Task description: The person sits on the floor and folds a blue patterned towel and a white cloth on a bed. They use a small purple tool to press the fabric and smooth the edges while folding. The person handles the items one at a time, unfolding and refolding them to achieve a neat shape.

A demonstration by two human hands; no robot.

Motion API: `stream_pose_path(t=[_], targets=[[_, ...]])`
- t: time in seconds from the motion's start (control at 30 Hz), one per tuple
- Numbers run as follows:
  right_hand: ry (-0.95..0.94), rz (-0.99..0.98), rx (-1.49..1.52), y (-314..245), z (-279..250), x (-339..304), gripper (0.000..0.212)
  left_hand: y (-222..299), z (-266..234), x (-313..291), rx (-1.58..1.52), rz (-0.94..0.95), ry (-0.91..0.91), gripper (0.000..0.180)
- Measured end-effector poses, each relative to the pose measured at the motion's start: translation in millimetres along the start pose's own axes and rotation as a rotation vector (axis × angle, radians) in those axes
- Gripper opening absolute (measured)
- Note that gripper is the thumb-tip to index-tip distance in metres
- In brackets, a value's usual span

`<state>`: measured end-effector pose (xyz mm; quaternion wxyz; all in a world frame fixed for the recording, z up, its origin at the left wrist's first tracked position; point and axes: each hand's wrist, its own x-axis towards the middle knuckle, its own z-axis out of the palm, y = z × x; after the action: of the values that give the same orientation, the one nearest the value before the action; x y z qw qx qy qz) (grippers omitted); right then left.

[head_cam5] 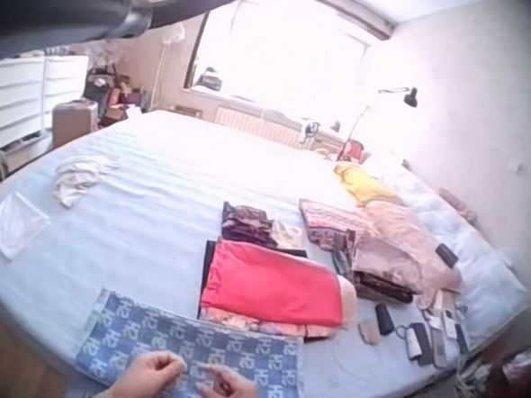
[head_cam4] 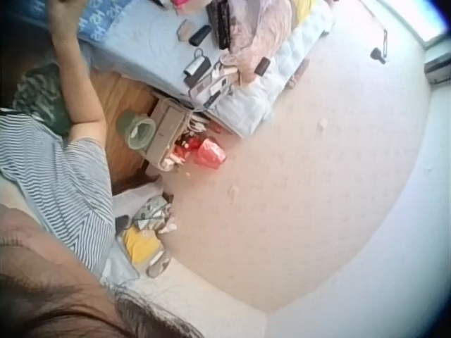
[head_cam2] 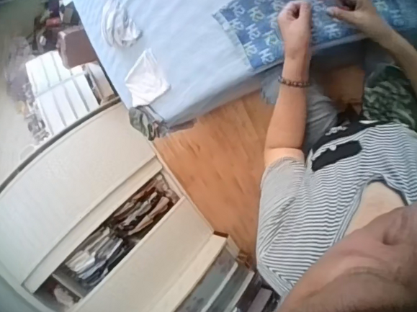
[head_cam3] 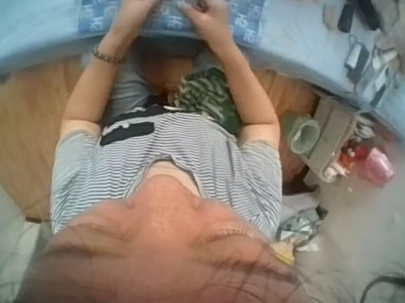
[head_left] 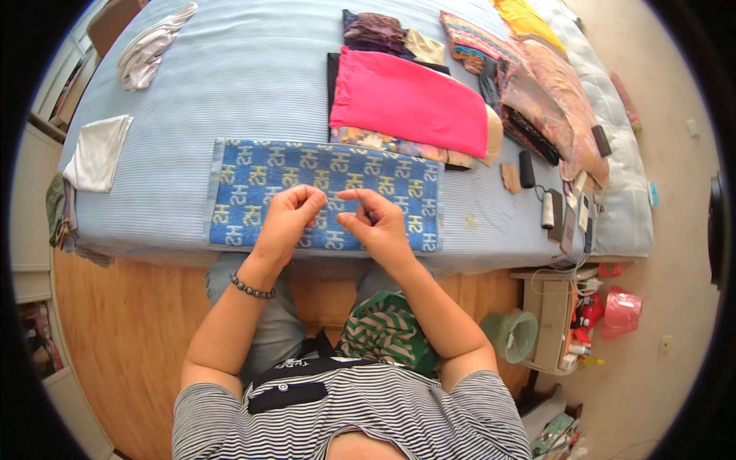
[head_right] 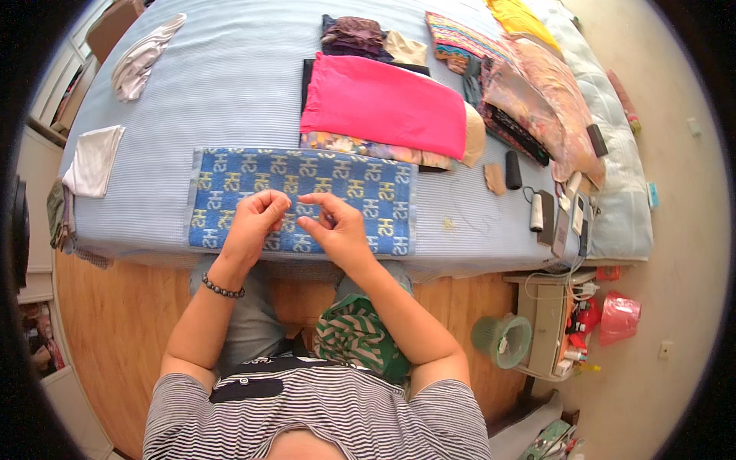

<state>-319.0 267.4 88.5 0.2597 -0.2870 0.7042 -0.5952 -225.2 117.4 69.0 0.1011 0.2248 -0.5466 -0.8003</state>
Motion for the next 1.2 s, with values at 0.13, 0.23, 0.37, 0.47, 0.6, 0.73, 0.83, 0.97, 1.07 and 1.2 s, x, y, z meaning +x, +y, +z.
stream_pose_path(t=[0.13,0.23,0.37,0.47,0.6,0.73,0.83,0.97,1.07,1.2], targets=[[0.116,-0.064,0.030,4,-1,-8,0.018,-7,27,-6,-0.202,-0.132,-0.078,0.020],[0.186,-0.090,0.076,10,-7,-18,0.008,-19,40,-6,-0.296,-0.191,-0.116,0.021],[0.286,-0.123,-0.098,16,-34,-30,0.006,-20,55,-11,-0.207,-0.217,-0.171,0.020],[0.489,-0.159,-0.218,24,-85,-38,0.008,-12,50,-13,0.018,-0.095,-0.168,0.019],[0.681,-0.041,-0.549,51,-165,-57,0.009,-4,20,-11,0.144,0.023,-0.078,0.015],[0.674,0.082,-0.748,64,-189,-61,0.012,-3,-2,-13,0.192,0.084,0.008,0.014],[0.705,0.062,-0.676,74,-194,-58,0.013,0,-16,-16,0.262,0.111,0.032,0.014],[0.734,0.103,-0.658,81,-197,-58,0.011,5,-38,-18,0.280,0.166,0.134,0.013],[0.799,0.006,-0.674,81,-194,-56,0.013,10,-51,-19,0.331,0.216,0.178,0.012],[0.778,-0.028,-0.592,83,-191,-50,0.016,14,-72,-14,0.556,0.342,0.289,0.010]])
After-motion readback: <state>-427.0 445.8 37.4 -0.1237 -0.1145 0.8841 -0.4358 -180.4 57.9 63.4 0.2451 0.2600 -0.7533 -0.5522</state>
